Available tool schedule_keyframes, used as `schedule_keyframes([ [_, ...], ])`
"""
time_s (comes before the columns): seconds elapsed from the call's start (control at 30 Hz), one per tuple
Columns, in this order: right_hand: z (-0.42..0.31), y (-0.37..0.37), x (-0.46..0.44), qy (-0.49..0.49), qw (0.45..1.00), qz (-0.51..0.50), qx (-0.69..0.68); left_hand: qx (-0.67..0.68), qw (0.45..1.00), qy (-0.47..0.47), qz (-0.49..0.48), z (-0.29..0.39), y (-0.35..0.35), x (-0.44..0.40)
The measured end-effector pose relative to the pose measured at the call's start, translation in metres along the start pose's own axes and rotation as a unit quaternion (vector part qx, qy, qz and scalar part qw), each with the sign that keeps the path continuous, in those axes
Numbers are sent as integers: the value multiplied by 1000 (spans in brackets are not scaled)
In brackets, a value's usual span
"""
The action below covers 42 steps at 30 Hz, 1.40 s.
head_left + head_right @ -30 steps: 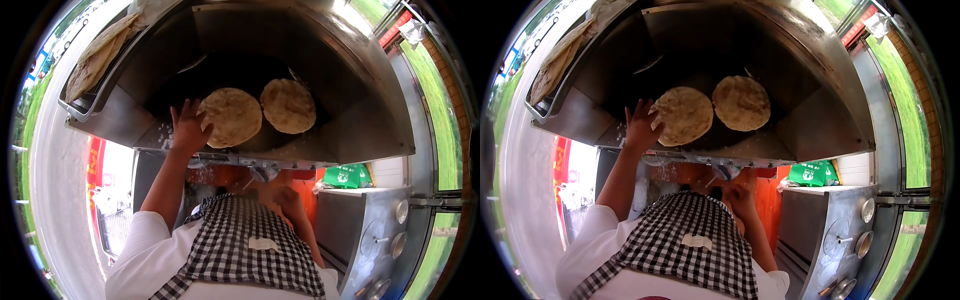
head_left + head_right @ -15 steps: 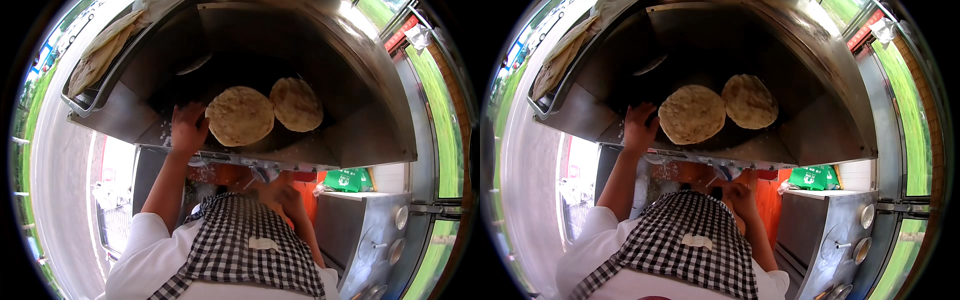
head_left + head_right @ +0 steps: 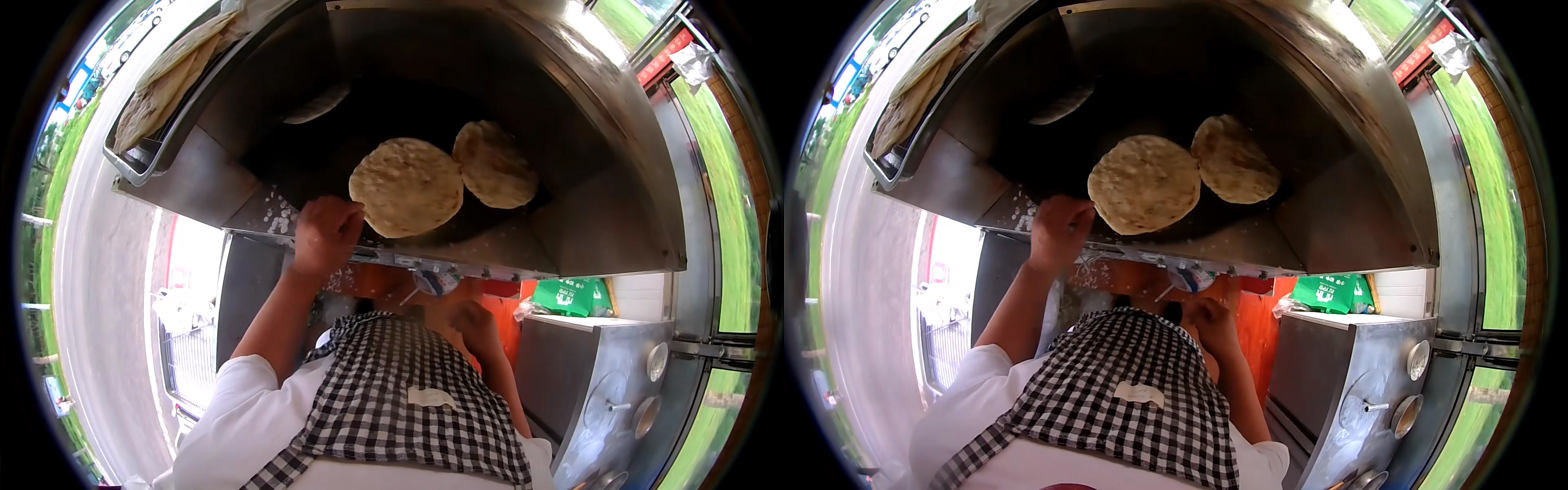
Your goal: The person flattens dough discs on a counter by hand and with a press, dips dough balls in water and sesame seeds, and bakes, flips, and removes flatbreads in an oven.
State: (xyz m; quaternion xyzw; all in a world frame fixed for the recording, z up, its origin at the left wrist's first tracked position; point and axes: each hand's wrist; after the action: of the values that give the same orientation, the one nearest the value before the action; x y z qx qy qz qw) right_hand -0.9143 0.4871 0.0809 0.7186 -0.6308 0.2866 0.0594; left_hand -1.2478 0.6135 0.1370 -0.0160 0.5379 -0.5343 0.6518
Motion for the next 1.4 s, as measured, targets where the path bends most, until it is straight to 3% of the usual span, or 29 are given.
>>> schedule_keyframes([
  [0.2,0,-7,-1,10,1000,-8,29,44,997,-8,-63,15,8,10],
  [0.6,-6,-15,-1,10,999,5,34,32,999,-24,-30,26,7,12],
  [1.0,22,-43,-12,32,997,-28,69,6,999,-41,-31,49,12,9],
  [1.4,62,-73,-16,32,999,-34,17,-11,998,-56,-21,79,20,16],
])
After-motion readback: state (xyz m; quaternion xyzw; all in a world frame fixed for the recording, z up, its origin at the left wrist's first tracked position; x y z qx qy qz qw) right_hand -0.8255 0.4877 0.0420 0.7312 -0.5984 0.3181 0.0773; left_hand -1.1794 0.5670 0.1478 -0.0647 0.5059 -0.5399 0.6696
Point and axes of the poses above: each hand's wrist, its own x-axis away from the middle knuckle, its own y-axis out of the palm, z = x × y, and after that the axes turned 7 degrees about y, right-handed
